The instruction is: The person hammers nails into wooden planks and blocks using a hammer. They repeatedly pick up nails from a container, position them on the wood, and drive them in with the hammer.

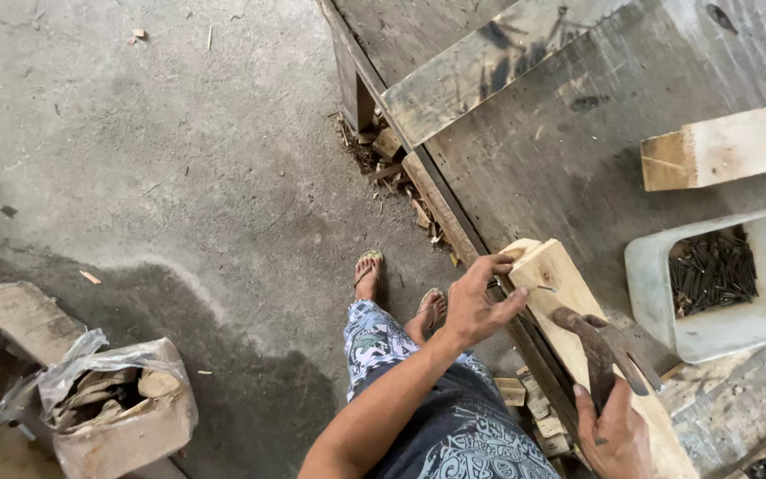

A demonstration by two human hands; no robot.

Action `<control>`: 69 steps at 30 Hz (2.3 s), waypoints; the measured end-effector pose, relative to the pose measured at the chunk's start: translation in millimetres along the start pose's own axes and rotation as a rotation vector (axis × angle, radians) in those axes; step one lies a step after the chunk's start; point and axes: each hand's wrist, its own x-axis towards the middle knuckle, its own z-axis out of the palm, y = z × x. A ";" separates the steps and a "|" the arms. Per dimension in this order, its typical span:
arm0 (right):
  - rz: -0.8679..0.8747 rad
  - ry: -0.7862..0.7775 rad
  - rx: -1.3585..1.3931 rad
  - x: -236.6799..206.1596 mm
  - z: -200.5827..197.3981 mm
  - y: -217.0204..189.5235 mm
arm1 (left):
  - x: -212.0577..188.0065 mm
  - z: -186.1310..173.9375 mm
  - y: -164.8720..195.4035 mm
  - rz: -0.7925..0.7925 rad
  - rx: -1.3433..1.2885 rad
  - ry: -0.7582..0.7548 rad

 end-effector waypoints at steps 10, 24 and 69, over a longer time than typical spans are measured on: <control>0.052 -0.023 0.049 -6.1 -13.3 -15.9 | 10.0 -36.4 -21.4 0.109 -0.036 -0.220; -0.181 0.045 0.195 -11.4 -23.9 -28.4 | 47.0 -34.0 -54.0 0.526 0.339 -0.384; -0.242 0.155 0.436 -5.0 -36.2 11.5 | 10.7 31.5 -12.3 -0.002 -0.130 0.036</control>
